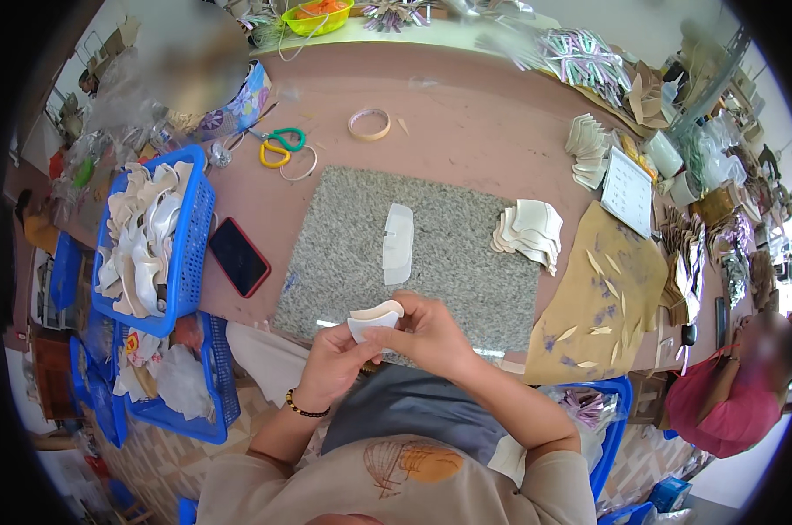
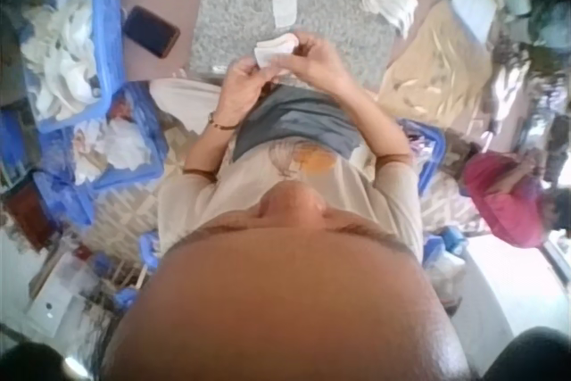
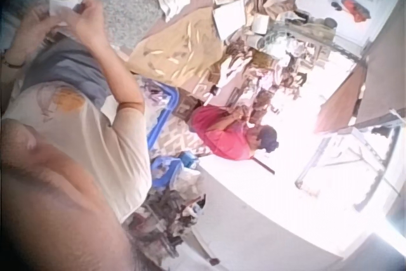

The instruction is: The person assembles shoe components by folding and pressing fabric and foam pieces together by hand, inserting stiffeners into the folded pieces, and retrieving additional fabric cutouts from a storage bin to assemble.

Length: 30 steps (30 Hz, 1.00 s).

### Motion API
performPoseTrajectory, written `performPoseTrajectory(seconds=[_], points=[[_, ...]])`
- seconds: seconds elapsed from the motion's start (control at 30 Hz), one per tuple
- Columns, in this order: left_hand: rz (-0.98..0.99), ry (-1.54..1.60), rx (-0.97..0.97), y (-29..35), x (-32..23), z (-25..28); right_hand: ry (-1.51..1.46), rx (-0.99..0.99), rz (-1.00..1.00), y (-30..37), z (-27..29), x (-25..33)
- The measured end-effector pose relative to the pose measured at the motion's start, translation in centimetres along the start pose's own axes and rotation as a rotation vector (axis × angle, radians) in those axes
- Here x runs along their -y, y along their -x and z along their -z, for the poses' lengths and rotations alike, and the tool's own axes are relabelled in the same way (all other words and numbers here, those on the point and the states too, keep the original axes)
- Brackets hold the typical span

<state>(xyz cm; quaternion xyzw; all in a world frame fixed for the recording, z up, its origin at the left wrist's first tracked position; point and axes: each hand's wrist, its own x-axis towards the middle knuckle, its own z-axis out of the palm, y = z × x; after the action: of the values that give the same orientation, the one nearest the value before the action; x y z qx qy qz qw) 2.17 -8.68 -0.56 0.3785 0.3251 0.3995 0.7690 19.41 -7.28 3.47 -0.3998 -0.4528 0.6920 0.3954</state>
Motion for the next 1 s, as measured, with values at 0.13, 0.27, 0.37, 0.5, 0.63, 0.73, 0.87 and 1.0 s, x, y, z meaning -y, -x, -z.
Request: performPoseTrajectory(seconds=[0.13,0.27,0.37,0.5,0.63,0.73,0.87,1.0], points=[[-0.069,-0.042,-0.039,0.5,0.2,0.4,-0.146,-0.088,-0.003,0.0,-0.4,0.0],[-0.105,-0.051,-0.048,1.0,0.2,0.1,-0.328,-0.163,0.005,0.3,-0.7,-0.8],[-0.161,-0.244,-0.035,1.2,0.0,-0.1,-0.35,-0.123,0.01,0.9,-0.2,-1.4],[-0.256,-0.069,-0.04,1.0,1.1,-0.8,-0.311,-0.17,0.143,1.0,0.2,-2.6],[-0.169,-0.024,-0.029,1.2,0.9,-0.7,-0.31,-0.287,0.061,0.5,-1.4,-1.6],[-0.087,-0.022,-0.071,0.6,0.1,-0.3,-0.315,-0.405,0.048,-1.2,-1.5,-2.7],[-0.104,0.001,-0.141,0.4,0.6,-0.2,-0.304,-0.403,0.084,-2.4,-1.2,-3.7],[-0.201,-0.081,-0.185,-0.1,1.0,-1.1,-0.308,-0.405,0.085,-2.3,-1.4,-4.3]])
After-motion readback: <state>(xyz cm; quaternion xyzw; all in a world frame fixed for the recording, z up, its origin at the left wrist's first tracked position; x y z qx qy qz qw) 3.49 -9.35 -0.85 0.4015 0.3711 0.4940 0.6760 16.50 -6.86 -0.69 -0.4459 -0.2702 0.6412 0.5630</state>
